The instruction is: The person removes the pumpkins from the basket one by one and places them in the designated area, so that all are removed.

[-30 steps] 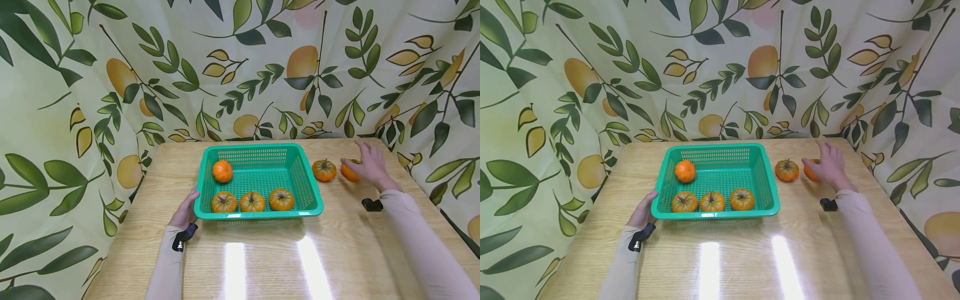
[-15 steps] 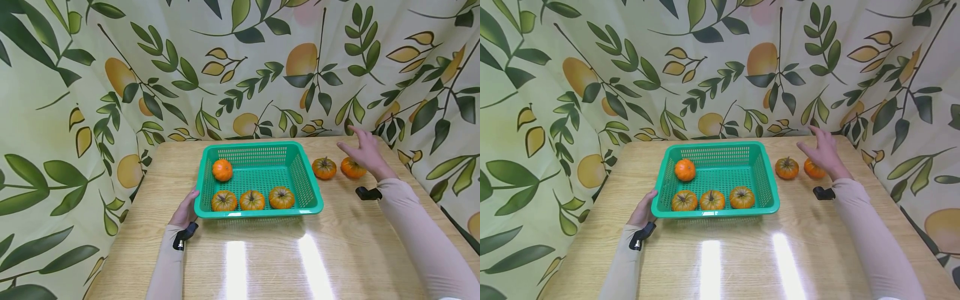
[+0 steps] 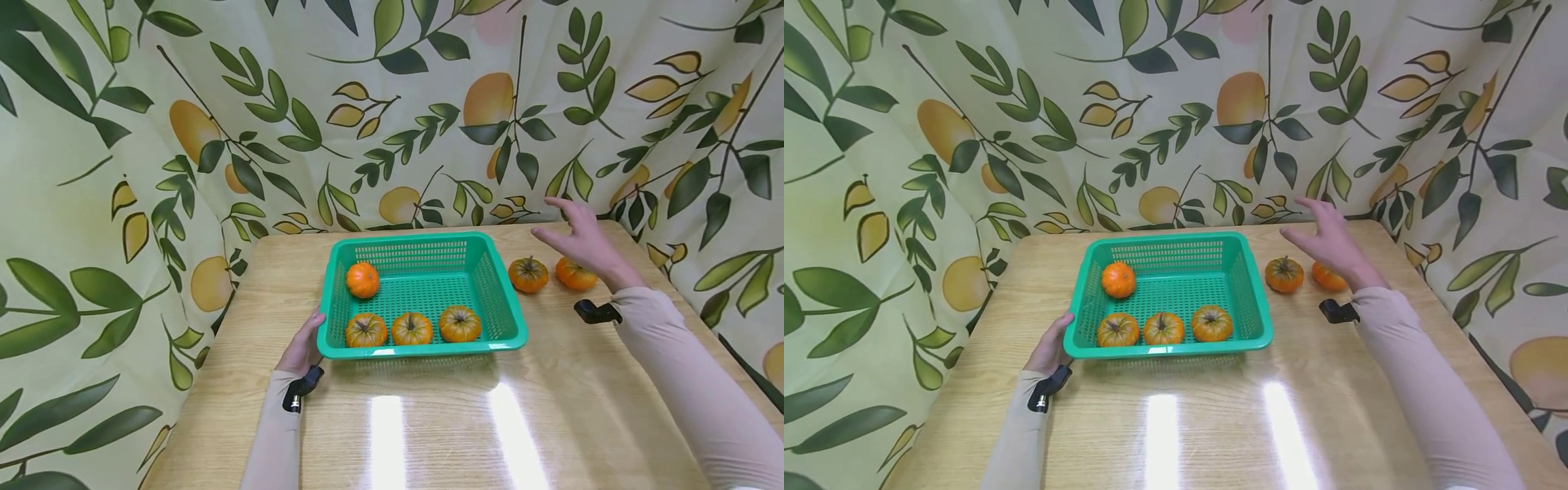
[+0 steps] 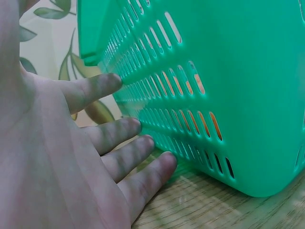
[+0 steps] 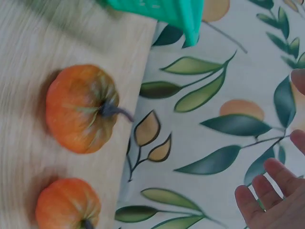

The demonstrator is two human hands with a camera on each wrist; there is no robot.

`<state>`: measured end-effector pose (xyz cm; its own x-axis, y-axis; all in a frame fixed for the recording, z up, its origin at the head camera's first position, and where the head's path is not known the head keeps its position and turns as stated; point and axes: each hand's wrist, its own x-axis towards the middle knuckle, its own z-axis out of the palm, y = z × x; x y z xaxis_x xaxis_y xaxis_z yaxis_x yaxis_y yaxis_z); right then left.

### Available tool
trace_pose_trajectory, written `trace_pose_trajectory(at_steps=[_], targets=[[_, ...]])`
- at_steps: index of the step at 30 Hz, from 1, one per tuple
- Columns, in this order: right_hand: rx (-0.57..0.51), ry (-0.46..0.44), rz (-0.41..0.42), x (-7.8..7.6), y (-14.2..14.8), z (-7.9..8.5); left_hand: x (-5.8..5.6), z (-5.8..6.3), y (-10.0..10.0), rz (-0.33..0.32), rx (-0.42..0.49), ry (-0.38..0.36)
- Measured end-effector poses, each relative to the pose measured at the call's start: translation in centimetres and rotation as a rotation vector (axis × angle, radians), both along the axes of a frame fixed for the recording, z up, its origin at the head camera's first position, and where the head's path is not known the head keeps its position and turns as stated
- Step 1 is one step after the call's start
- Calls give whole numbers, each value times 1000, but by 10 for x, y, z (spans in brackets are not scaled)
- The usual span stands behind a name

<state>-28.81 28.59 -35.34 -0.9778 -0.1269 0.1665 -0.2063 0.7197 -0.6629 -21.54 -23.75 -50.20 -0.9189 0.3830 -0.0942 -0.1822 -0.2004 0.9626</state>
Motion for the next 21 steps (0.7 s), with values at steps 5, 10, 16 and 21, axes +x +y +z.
trace_pose_trajectory(at_steps=[5,10,16,21], targets=[[1,-19,31,3,-14,8,1,-1,-1,2,12,7],[34,-30,66,6,-27,15,2,-1,0,6,14,1],[41,-37,144,13,-46,21,2,1,0,20,-12,-30],[28,-13,205,16,-61,23,1,0,-1,16,-15,-30]])
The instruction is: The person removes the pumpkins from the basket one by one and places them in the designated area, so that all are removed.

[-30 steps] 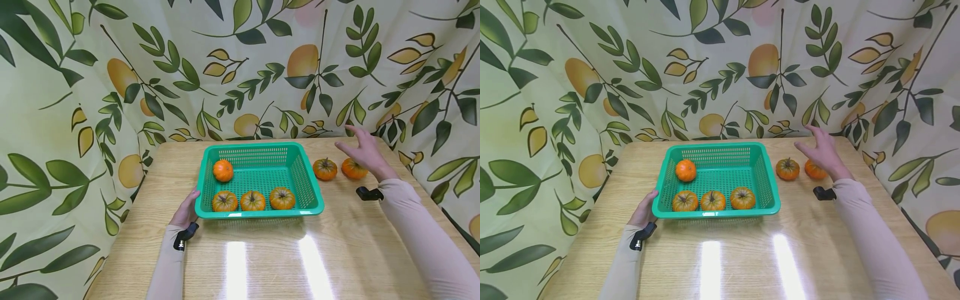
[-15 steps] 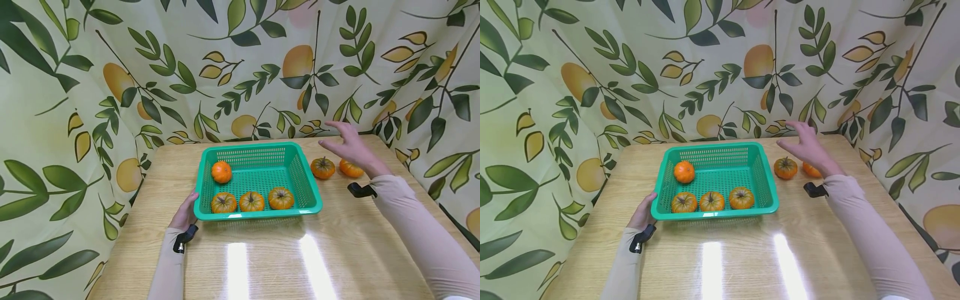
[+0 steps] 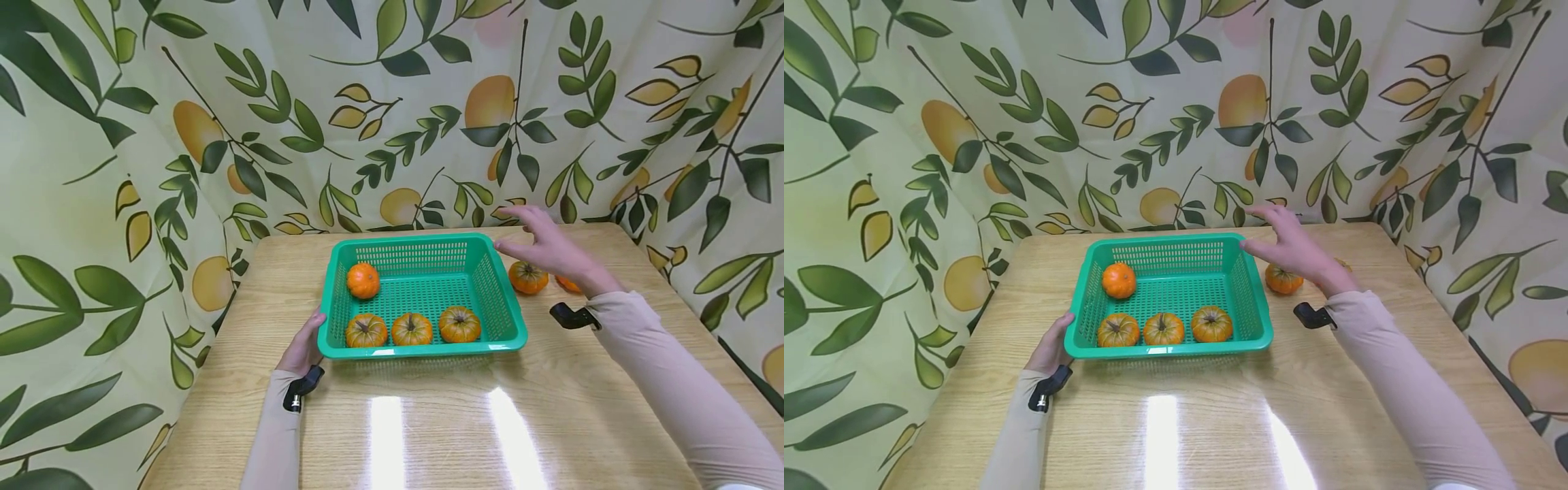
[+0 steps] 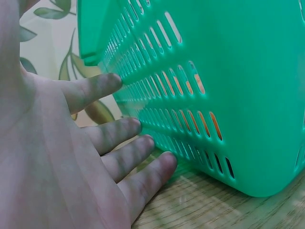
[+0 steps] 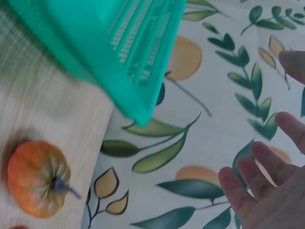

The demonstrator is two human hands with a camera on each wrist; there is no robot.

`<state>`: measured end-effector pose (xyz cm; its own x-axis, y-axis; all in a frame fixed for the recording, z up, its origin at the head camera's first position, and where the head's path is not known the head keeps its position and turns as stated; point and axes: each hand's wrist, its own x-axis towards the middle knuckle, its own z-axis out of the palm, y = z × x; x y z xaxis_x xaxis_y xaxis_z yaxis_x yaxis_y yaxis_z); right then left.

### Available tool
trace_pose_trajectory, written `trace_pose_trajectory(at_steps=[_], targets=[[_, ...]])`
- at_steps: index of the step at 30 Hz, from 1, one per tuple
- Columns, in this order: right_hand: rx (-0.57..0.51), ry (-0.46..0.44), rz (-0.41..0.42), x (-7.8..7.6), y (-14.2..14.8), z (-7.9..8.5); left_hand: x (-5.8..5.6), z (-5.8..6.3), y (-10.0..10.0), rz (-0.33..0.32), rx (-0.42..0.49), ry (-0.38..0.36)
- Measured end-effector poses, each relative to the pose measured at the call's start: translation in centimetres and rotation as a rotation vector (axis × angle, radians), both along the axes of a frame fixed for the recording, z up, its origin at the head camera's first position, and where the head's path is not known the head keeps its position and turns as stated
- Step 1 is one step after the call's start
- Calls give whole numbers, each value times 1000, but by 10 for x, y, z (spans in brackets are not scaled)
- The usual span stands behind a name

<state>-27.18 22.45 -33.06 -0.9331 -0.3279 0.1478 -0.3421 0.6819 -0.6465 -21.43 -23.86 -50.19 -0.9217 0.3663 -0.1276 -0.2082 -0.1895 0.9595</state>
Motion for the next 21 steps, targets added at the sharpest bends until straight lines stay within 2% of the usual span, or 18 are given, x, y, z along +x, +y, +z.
trace_pose_trajectory(at_steps=[5,11,16,21], targets=[[13,-43,29,2,-12,-3,0,0,0,-4,4,8],[65,-41,81,3,-22,-4,1,2,1,-7,12,18],[67,-46,125,1,-25,-8,2,4,3,-6,-3,9],[79,-81,194,0,-29,-13,2,2,3,0,2,10]])
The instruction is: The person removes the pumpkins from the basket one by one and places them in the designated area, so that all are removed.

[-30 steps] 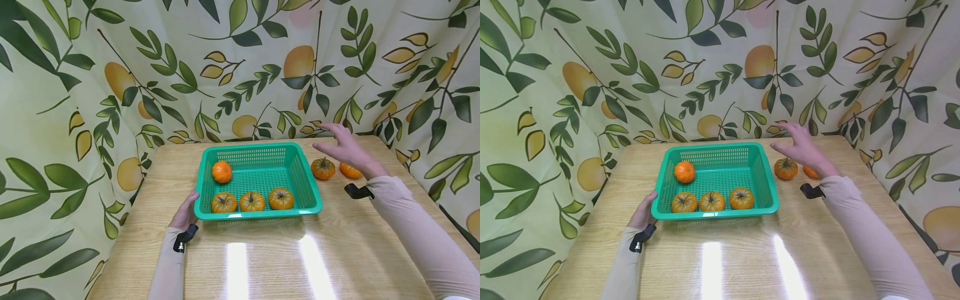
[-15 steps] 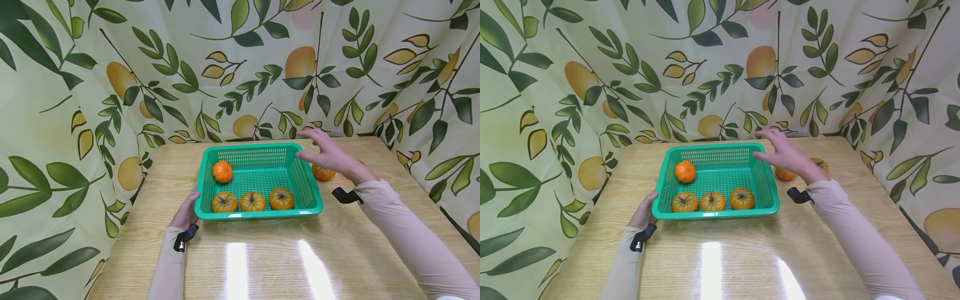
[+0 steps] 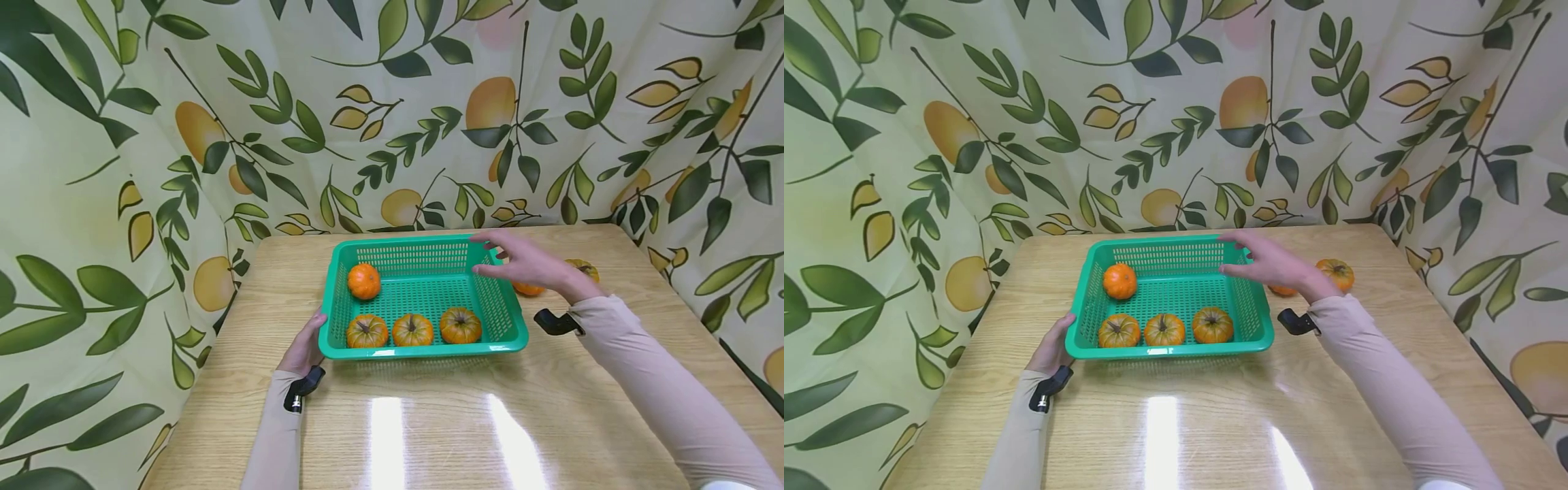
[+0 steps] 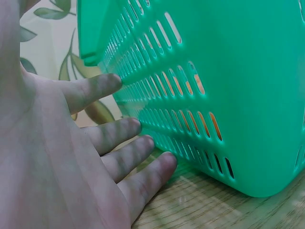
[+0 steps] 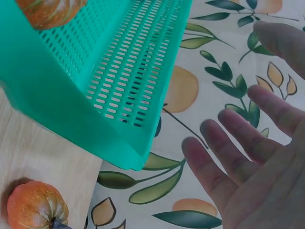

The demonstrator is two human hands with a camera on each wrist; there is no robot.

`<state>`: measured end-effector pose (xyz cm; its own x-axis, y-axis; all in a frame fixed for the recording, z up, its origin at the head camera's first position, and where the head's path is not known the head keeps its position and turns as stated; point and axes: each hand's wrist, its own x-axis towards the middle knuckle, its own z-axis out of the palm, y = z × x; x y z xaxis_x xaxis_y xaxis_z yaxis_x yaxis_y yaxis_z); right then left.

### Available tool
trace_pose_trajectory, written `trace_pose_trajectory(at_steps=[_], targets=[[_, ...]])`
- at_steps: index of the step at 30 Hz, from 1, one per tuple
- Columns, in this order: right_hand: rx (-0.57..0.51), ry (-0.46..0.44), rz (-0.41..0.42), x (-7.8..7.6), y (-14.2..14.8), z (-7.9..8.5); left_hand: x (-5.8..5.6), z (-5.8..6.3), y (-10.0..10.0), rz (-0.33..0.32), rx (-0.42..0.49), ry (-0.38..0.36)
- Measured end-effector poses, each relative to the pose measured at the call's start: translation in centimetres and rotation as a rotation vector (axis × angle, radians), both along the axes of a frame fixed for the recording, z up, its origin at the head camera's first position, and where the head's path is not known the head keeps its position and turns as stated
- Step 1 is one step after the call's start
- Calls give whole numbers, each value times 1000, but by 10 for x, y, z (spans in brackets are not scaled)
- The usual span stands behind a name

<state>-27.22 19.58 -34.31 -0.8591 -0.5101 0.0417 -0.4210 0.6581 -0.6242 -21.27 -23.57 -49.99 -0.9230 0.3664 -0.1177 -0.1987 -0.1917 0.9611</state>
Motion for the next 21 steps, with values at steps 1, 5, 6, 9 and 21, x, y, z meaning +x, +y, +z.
trace_pose_trajectory(at_steps=[1,5,6,9,21], targets=[[7,-7,13,0,0,-1,0,0,0,-2,2,2],[12,-29,46,0,-3,-6,-1,-1,-1,-10,9,12],[4,-31,54,0,-4,-8,-1,-1,-1,-11,11,13],[-1,-40,67,0,-9,-14,-1,-2,-2,-13,22,19],[30,-183,131,1,-24,-31,-1,-1,-2,-12,3,10]])
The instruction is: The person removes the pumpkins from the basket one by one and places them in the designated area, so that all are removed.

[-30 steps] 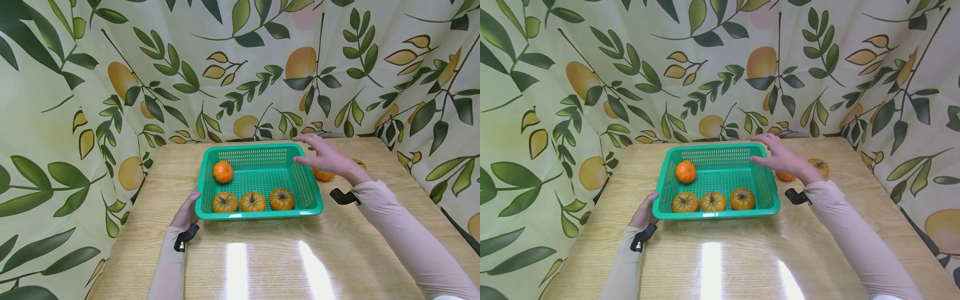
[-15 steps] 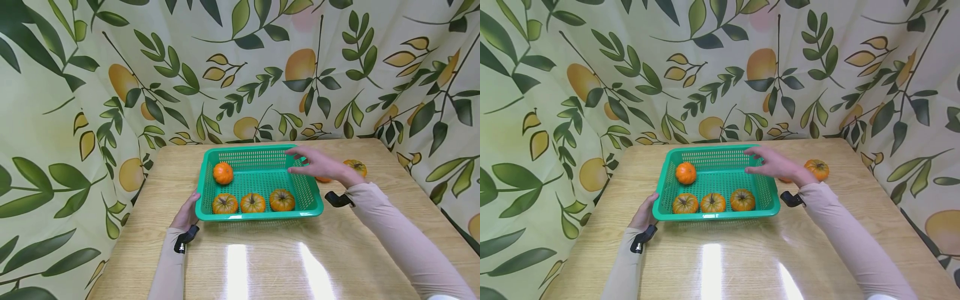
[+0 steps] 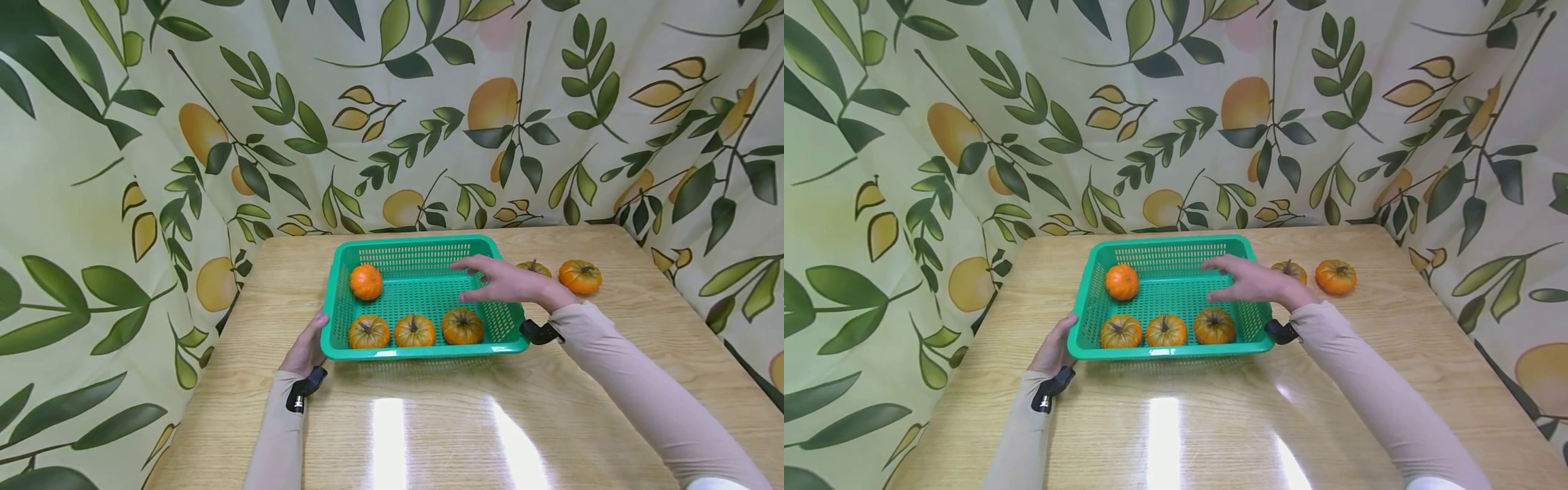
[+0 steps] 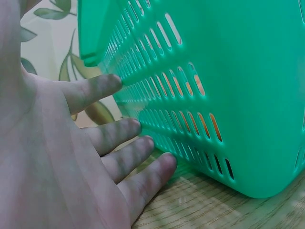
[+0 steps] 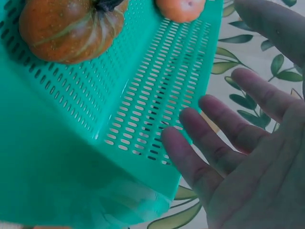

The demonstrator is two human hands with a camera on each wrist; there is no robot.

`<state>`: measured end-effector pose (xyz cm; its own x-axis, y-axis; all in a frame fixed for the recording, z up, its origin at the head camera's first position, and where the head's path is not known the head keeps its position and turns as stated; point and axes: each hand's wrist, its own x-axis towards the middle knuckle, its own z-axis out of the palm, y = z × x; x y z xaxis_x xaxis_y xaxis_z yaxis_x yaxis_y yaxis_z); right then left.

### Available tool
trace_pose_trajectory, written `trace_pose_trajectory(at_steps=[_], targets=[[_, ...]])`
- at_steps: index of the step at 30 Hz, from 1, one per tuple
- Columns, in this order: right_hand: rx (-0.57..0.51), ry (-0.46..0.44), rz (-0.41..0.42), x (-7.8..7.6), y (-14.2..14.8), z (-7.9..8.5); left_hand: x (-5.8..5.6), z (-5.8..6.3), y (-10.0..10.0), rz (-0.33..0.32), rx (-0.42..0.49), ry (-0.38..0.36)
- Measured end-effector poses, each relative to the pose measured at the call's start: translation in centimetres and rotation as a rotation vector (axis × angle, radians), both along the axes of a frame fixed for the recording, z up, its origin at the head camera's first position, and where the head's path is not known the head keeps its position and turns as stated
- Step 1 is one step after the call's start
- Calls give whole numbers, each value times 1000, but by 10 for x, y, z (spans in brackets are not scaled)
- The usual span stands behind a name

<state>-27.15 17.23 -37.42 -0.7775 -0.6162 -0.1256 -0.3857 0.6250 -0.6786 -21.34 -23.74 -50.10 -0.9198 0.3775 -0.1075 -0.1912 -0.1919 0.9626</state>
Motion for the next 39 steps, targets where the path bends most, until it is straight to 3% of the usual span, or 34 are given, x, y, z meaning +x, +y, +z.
trace_pose_trajectory(at_steps=[5,17,26,31,39], targets=[[31,-36,61,3,-3,-3,0,1,0,-10,4,8],[149,-72,120,5,-16,-4,0,0,0,11,-9,-3],[374,-98,233,1,-28,-4,2,-1,1,10,-11,2],[460,-160,235,-1,-34,-4,0,-1,2,13,-4,-4],[499,-139,202,-6,-41,-8,-2,-1,-1,8,-5,1]])
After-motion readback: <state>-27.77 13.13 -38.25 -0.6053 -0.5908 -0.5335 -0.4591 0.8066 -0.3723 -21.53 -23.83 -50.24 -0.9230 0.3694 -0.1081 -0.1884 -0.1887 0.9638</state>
